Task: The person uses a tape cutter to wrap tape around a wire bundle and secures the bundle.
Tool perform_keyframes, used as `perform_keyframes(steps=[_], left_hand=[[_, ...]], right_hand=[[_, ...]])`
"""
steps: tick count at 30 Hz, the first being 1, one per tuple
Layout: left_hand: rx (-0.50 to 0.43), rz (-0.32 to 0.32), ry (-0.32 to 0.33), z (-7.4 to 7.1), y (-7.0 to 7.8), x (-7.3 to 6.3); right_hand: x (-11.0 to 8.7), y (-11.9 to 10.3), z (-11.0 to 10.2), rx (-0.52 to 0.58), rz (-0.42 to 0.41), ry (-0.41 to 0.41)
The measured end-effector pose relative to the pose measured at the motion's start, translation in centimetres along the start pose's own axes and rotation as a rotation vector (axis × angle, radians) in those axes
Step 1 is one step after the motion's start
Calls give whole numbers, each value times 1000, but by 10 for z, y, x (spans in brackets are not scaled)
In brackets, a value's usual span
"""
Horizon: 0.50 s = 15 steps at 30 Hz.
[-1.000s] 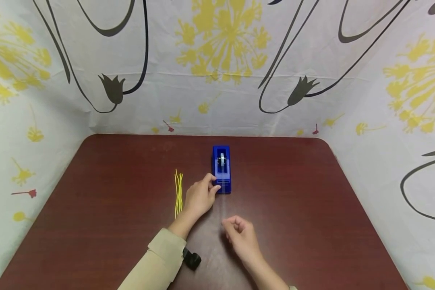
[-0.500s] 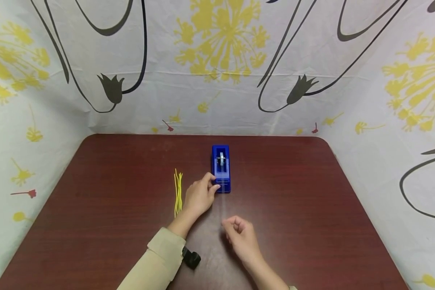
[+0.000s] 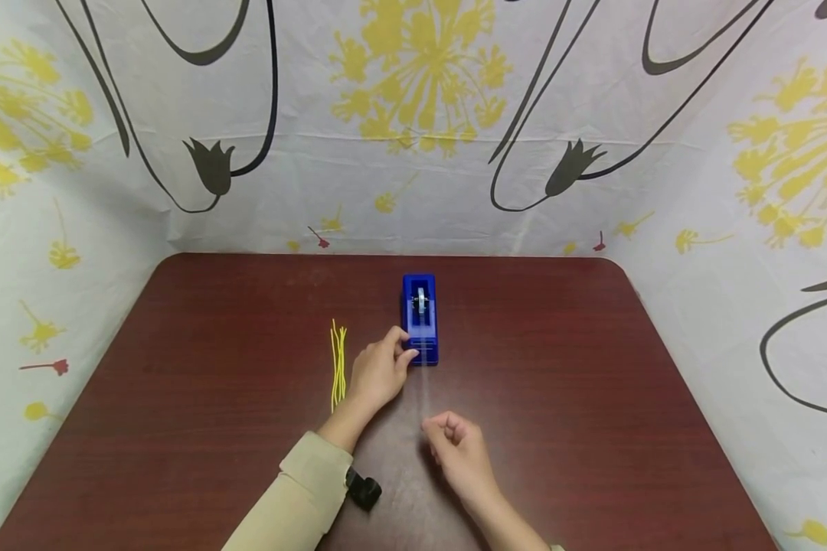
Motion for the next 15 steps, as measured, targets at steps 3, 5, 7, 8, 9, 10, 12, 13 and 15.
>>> perform_keyframes(steps=[3,5,7,8,9,10,12,13,15], left_hand=[[4,-4,1,0,-1,0],[5,-7,2,0,-1,0],[5,-8,2,0,-2,0],[0,-7,2,0,-1,0],[-2,-8,1,0,-1,0],[-3,-8,-2,0,-1,1],[-5,-9,-5,1,-1,1],[-6,-10,-6,1,-1,1],[-2,-13,-9,2,-2,1]], right_hand=[[-1,-1,0,0,-8,-6],[-1,-2,1,4,-17,-8],[-2,-2,1,10,-19,-9],[-2,-2,1,12,-17,-9],[-2,-2,1,14,-17,-8],[-3,-2,1,15,-16,-8],[-3,-1,1,18,-9,-6],[-2,-1,1,17,-9,-5],[-2,0,1,15,-6,-4]])
Point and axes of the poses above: each hand's wrist, its own x-axis towards the middle knuckle, its own z-axis out of the palm, y = z × x, the point moved 8 cm from there along x, towards the middle knuckle, and after that the axes turned 5 degrees about y, right-handed, at the moved point
